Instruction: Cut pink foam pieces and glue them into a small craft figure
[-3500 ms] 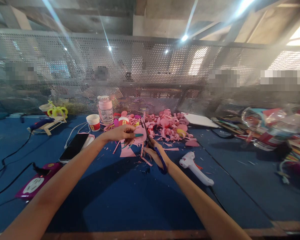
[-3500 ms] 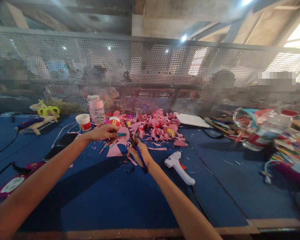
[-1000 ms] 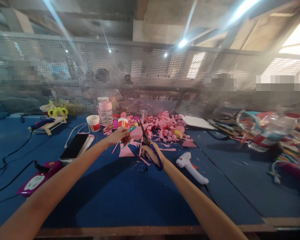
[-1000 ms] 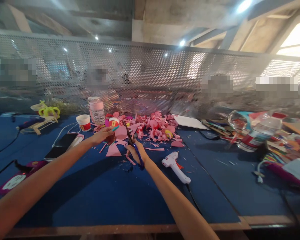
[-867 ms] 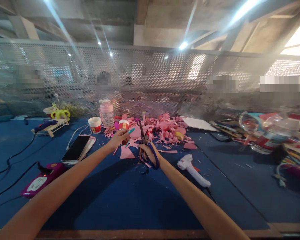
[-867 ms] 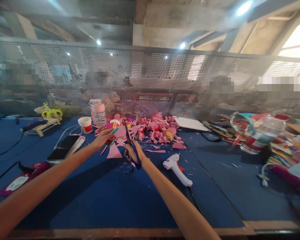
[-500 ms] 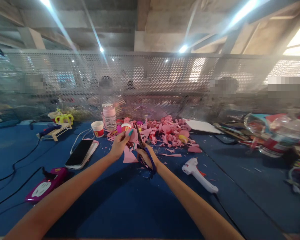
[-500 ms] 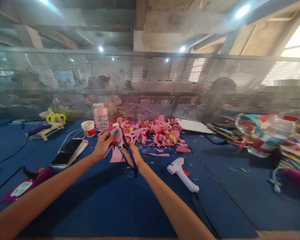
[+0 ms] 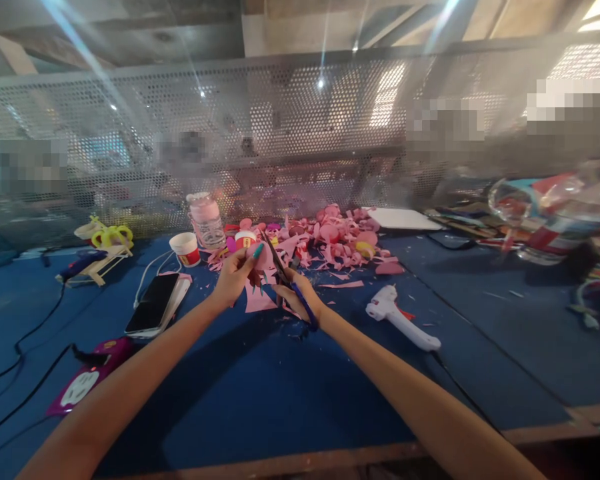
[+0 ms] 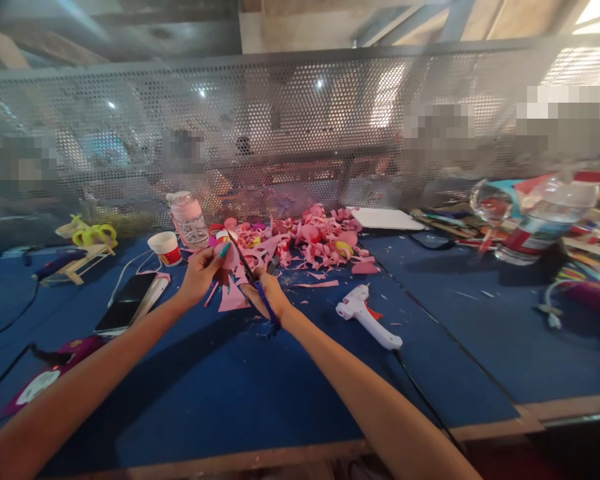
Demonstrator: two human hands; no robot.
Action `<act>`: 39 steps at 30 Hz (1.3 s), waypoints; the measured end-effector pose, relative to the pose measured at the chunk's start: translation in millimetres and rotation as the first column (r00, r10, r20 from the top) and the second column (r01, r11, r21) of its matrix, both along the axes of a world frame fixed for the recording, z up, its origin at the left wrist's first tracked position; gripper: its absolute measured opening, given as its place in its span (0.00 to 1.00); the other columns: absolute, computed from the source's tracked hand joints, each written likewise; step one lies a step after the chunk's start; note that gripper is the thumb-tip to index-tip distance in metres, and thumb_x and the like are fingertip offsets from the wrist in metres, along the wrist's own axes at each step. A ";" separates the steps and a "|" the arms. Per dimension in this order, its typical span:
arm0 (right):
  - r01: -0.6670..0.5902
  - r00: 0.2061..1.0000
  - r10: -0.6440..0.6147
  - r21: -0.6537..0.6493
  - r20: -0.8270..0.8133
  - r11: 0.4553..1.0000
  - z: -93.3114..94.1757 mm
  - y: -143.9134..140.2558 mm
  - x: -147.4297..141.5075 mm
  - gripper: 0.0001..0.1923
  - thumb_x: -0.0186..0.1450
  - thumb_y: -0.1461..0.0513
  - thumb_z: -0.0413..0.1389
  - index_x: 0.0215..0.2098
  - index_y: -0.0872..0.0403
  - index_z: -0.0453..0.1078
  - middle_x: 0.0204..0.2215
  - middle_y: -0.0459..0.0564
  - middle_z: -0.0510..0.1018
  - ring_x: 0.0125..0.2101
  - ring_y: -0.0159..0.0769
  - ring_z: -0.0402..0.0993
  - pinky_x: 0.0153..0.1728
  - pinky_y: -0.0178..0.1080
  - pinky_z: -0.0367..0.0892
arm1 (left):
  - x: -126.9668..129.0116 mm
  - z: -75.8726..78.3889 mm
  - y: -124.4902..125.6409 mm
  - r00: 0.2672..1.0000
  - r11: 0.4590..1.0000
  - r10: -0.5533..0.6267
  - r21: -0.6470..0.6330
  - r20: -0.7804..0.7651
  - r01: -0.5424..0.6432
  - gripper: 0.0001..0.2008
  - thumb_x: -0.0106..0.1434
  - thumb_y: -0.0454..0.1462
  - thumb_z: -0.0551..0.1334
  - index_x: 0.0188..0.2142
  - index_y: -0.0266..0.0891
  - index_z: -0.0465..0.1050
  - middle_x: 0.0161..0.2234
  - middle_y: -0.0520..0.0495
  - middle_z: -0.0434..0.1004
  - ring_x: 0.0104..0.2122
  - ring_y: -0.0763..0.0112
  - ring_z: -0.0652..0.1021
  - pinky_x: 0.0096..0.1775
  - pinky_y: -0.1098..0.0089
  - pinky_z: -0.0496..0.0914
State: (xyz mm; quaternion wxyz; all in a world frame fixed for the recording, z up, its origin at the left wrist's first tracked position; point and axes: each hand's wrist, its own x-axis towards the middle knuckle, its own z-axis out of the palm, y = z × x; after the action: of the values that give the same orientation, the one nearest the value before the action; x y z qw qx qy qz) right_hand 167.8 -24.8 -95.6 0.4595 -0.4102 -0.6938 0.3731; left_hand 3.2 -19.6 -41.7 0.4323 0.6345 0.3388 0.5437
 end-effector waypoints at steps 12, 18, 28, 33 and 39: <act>-0.087 0.994 0.082 -0.068 -0.075 0.994 7.8 -6.5 0.0 0.08 0.58 0.59 0.54 0.31 0.54 0.59 0.20 0.41 0.67 0.20 0.31 0.70 0.23 0.34 0.64 | -2.1 2.6 2.0 0.996 0.996 -0.082 0.016 -0.032 0.082 0.18 0.56 0.49 0.62 0.30 0.35 0.64 0.16 0.55 0.71 0.13 0.75 0.73 0.15 0.78 0.65; -0.060 0.994 0.052 -0.087 -0.100 0.994 6.9 -7.8 4.7 0.08 0.58 0.58 0.55 0.33 0.54 0.62 0.19 0.42 0.68 0.22 0.32 0.68 0.24 0.34 0.63 | -0.1 9.8 0.8 0.989 0.992 -0.127 -0.011 -0.079 0.127 0.22 0.52 0.52 0.63 0.31 0.36 0.63 0.19 0.54 0.72 0.14 0.73 0.74 0.15 0.76 0.65; -0.117 0.987 0.095 -0.175 -0.126 0.978 33.1 -30.4 9.7 0.11 0.56 0.58 0.56 0.29 0.53 0.57 0.20 0.41 0.66 0.21 0.30 0.67 0.24 0.34 0.63 | 0.0 12.8 -5.6 0.971 0.975 -0.221 -0.028 -0.090 0.220 0.20 0.55 0.51 0.62 0.32 0.36 0.63 0.21 0.52 0.74 0.16 0.72 0.75 0.18 0.75 0.68; -0.100 0.985 0.073 -0.172 -0.155 0.980 31.6 -30.7 8.7 0.12 0.56 0.57 0.56 0.31 0.53 0.59 0.21 0.41 0.66 0.21 0.30 0.66 0.25 0.34 0.63 | -0.2 13.2 -7.3 0.963 0.972 -0.237 -0.041 -0.127 0.233 0.20 0.56 0.51 0.62 0.34 0.35 0.64 0.24 0.51 0.75 0.17 0.73 0.76 0.19 0.75 0.70; -0.093 0.986 0.065 -0.189 -0.151 0.977 27.5 -29.2 9.8 0.10 0.56 0.58 0.56 0.31 0.54 0.59 0.21 0.41 0.67 0.22 0.30 0.66 0.26 0.35 0.64 | -0.3 9.5 -5.6 0.957 0.967 -0.253 -0.033 -0.141 0.251 0.19 0.56 0.50 0.61 0.33 0.35 0.64 0.23 0.50 0.75 0.16 0.73 0.76 0.19 0.75 0.69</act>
State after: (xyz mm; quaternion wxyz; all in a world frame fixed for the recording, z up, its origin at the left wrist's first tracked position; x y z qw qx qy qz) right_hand 177.7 -54.1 -68.1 0.4504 -0.3975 -0.6347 0.4861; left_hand 3.0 -25.3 -32.2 0.4771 0.7070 0.2894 0.4345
